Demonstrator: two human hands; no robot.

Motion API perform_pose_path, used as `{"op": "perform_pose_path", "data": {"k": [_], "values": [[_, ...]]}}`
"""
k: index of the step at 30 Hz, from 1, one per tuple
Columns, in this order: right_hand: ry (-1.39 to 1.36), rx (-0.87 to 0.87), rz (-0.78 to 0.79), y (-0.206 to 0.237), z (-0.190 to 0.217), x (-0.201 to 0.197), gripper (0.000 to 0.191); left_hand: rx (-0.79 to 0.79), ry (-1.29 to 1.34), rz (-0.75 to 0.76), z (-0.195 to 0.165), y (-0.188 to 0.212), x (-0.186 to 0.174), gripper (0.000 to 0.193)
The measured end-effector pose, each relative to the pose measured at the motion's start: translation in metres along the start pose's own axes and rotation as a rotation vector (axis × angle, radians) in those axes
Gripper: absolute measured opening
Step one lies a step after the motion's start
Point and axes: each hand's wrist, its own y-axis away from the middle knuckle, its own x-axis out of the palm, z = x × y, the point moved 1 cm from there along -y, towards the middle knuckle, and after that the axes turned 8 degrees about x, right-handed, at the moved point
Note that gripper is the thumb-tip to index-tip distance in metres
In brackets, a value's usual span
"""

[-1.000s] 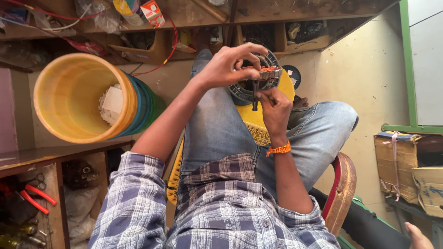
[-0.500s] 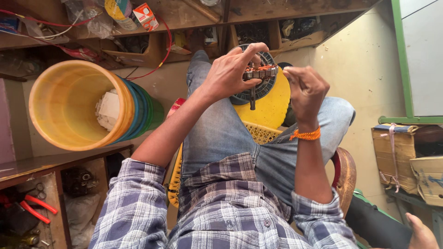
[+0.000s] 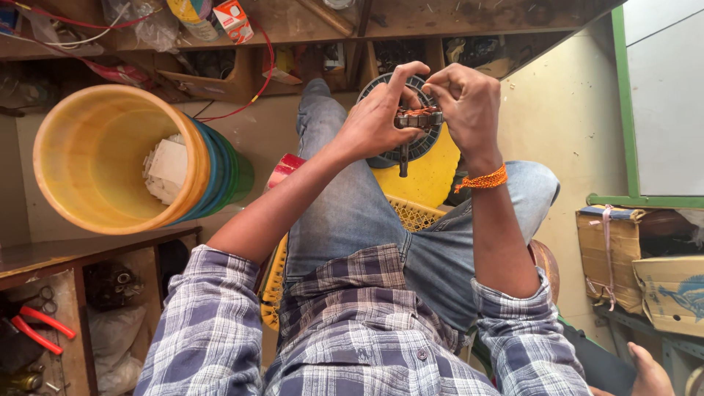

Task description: The person winds copper wire around a motor stator core, holding the core in the left hand and feeding wire with the right. The person briefly uses a pen to mark or adjust the winding, then continues winding by hand.

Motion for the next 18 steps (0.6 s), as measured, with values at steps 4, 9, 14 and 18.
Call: {"op": "perform_pose_path", "data": {"k": [4,9,14,18], "values": [[-0.06,-0.009,-0.025,0.006,-0.004,-0.009,0.005,0.054,0.02,0.014,0.003,0.0,0.001,0.097],[0.024,0.002,-0.075,0.042,-0.012,-0.031,0.008,0.124,0.135,0.135,0.007,-0.004,-0.01,0.064],[-0.079,0.233,-0.109,0.095,-0.034,-0.033,0.008,0.039,0.038,0.135,0.003,-0.003,-0.013,0.048],[-0.101,0.256,-0.137,0.114,-0.051,-0.025,0.007,0.056,-0.1,0.081,-0.005,0.003,-0.008,0.044]]}}
